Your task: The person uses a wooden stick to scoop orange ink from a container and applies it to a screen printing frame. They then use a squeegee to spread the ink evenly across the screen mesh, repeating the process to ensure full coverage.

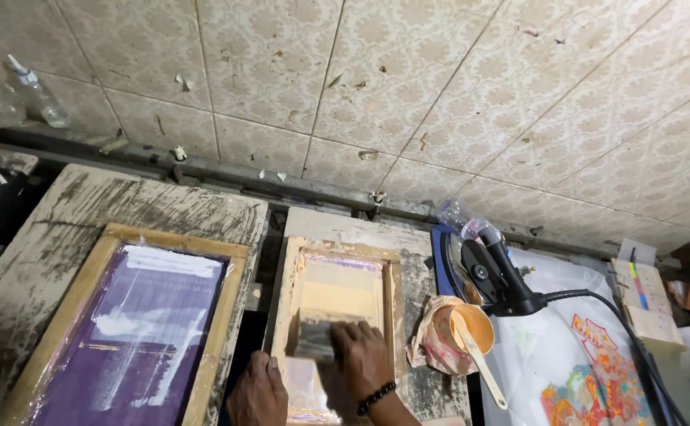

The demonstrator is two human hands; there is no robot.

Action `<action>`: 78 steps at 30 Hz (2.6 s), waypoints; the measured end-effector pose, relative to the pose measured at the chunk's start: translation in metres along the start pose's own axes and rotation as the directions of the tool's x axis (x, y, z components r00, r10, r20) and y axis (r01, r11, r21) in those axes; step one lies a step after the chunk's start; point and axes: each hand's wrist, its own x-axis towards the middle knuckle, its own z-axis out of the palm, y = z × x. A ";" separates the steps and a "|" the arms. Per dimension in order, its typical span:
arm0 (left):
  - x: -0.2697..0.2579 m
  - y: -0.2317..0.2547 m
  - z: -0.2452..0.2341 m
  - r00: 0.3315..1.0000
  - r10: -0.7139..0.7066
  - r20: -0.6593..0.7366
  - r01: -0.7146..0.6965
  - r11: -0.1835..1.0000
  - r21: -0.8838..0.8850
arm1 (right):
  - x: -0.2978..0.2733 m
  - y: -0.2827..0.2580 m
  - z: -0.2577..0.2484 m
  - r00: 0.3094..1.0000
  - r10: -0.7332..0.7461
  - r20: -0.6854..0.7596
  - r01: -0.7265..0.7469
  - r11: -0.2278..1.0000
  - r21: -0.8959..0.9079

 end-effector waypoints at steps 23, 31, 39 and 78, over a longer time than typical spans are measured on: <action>0.003 -0.004 0.001 1.000 0.012 -0.019 -0.012 1.000 0.014 | 0.081 0.051 -0.053 0.820 0.244 0.518 -0.261 0.964 -0.040; -0.004 0.005 -0.019 0.999 0.047 0.005 -0.047 0.996 -0.071 | 0.002 0.010 -0.073 0.914 0.035 0.405 -0.072 0.994 0.079; 0.004 0.009 -0.020 0.997 -0.017 0.079 0.018 1.000 -0.014 | 0.071 0.021 -0.090 0.889 0.113 0.443 -0.123 0.992 -0.005; -0.006 0.010 -0.024 0.999 0.010 0.041 -0.008 0.999 -0.048 | 0.035 -0.012 -0.091 0.831 -0.080 0.551 0.050 0.996 0.069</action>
